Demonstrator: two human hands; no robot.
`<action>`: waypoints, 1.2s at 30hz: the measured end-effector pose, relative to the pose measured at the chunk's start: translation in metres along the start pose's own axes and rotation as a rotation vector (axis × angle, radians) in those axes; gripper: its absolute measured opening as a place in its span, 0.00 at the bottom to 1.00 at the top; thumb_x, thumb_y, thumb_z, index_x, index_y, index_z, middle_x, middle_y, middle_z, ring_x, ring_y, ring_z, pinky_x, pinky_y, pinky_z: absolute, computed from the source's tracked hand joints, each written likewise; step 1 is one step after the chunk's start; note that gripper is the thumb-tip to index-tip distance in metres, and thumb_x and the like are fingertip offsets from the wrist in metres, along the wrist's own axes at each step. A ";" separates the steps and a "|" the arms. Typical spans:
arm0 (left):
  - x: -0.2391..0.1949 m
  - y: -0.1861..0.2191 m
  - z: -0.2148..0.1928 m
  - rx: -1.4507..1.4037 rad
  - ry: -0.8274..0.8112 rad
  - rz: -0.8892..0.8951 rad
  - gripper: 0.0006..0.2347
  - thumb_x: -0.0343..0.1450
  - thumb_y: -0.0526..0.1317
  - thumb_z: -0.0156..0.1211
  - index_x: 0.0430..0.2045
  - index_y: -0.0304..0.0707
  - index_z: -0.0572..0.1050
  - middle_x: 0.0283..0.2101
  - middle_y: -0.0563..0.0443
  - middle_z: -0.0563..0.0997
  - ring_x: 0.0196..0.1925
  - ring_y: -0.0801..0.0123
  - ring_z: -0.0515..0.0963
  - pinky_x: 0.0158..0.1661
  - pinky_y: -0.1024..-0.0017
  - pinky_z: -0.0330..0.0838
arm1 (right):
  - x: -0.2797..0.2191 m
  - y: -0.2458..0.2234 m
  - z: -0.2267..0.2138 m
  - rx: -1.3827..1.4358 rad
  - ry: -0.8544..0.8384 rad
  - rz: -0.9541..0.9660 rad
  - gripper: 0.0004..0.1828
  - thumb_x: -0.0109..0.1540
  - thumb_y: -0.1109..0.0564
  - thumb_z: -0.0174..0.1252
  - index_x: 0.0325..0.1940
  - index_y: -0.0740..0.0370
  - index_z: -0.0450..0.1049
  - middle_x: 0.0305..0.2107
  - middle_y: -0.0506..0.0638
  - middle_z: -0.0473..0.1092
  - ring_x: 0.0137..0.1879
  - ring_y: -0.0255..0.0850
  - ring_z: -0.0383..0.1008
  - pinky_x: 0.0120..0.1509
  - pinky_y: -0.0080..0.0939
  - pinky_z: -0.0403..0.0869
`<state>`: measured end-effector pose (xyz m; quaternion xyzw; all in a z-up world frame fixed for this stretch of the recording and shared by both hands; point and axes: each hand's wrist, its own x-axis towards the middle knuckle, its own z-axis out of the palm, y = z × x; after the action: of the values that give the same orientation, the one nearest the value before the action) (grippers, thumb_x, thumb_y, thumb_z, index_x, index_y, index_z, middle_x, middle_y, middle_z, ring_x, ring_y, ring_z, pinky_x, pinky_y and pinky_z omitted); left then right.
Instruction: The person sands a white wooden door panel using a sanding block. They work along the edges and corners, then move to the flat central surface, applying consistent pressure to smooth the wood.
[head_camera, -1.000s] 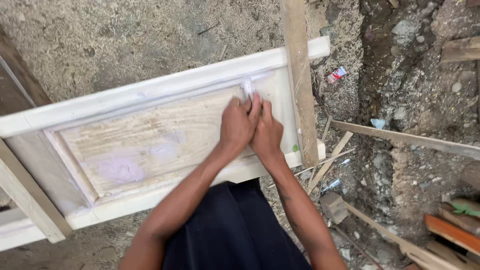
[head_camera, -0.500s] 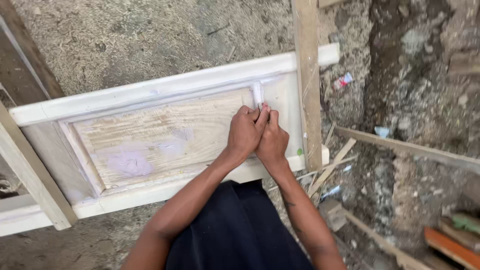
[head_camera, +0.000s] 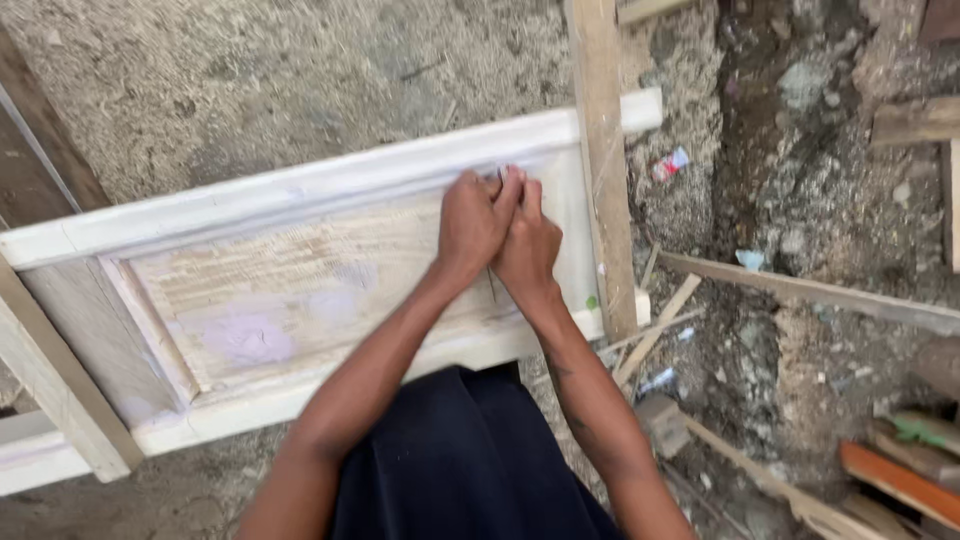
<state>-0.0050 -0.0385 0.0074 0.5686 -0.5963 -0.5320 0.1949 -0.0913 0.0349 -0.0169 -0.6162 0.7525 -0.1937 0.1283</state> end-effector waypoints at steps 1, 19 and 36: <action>-0.001 0.000 0.000 0.005 -0.056 -0.065 0.21 0.77 0.49 0.58 0.25 0.25 0.81 0.26 0.27 0.78 0.23 0.44 0.74 0.34 0.56 0.71 | -0.004 0.001 -0.001 -0.019 -0.026 0.004 0.22 0.62 0.56 0.63 0.59 0.65 0.70 0.48 0.60 0.69 0.33 0.53 0.77 0.34 0.49 0.74; -0.054 -0.017 0.021 0.021 0.016 0.128 0.17 0.75 0.48 0.56 0.31 0.30 0.83 0.26 0.27 0.76 0.26 0.41 0.76 0.29 0.52 0.69 | -0.051 -0.001 -0.014 0.066 -0.004 0.051 0.28 0.62 0.61 0.62 0.66 0.73 0.68 0.48 0.60 0.70 0.33 0.53 0.78 0.32 0.49 0.74; -0.019 -0.009 0.021 0.132 0.071 0.082 0.20 0.75 0.49 0.60 0.28 0.22 0.81 0.28 0.25 0.76 0.29 0.40 0.79 0.31 0.52 0.72 | -0.018 0.007 -0.005 0.075 0.098 0.020 0.31 0.60 0.58 0.64 0.66 0.72 0.69 0.46 0.60 0.71 0.33 0.54 0.78 0.33 0.47 0.74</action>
<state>-0.0128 -0.0106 -0.0009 0.5740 -0.6456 -0.4626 0.1995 -0.0959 0.0544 -0.0165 -0.5933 0.7562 -0.2504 0.1163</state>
